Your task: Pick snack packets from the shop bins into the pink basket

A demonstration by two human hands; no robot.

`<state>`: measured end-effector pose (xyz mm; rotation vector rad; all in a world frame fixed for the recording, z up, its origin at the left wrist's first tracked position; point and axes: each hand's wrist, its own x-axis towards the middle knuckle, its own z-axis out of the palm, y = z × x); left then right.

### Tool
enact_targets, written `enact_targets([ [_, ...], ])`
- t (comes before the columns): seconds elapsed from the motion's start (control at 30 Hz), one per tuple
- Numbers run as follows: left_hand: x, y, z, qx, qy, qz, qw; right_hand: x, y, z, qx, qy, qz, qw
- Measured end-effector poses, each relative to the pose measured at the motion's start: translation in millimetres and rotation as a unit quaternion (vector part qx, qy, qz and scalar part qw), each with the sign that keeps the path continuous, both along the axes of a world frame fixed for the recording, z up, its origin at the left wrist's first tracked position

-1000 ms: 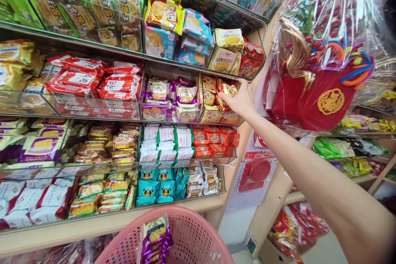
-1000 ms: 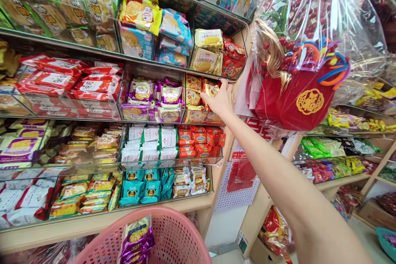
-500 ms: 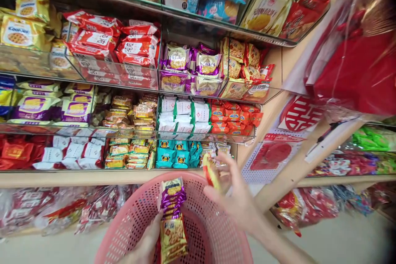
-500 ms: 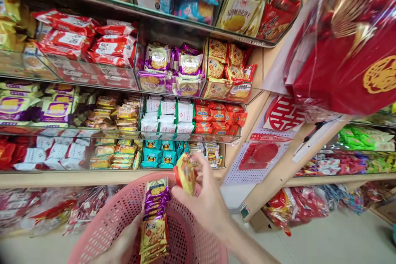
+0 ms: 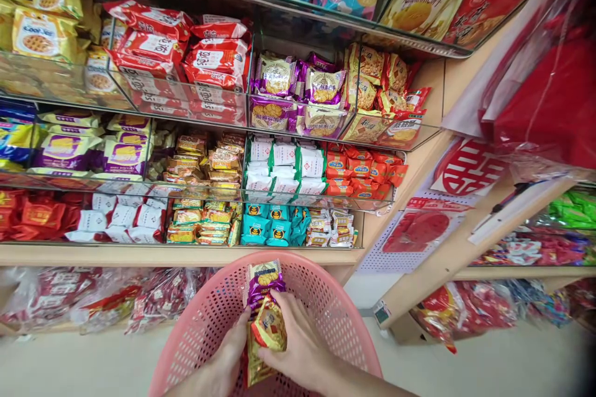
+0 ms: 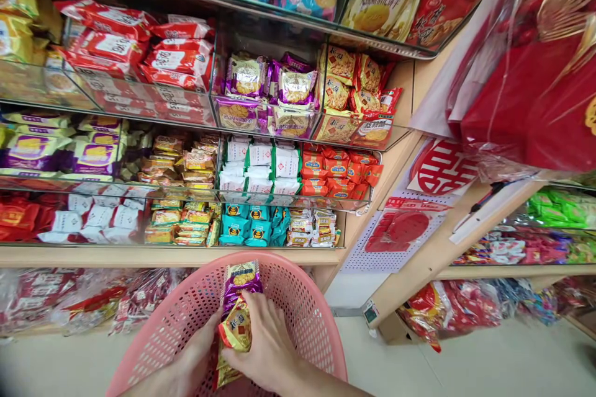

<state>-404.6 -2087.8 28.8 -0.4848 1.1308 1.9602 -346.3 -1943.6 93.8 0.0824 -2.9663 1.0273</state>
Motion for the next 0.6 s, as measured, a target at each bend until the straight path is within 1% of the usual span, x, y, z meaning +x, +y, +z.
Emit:
enact_targets([
  [0.13, 1.0, -1.5, -2.3, 0.005, 0.019, 0.010, 1.000, -1.0, -3.4, -11.7, 0.088, -0.018, 0.013, 0.996],
  [0.23, 1.2, -1.5, -3.8, 0.009, 0.018, 0.002, 1.000, -1.9, -5.3, -19.5, 0.131, -0.018, 0.018, 0.991],
  [0.4, 0.6, -1.7, -8.0, -0.003, 0.013, -0.007, 1.000, -5.8, -11.9, -29.2, 0.181, -0.019, 0.001, 0.983],
  [0.6, 0.6, -3.2, -11.3, -0.032, 0.024, -0.001, 0.999, -10.9, -20.9, -34.7, 0.202, -0.034, -0.011, 0.979],
])
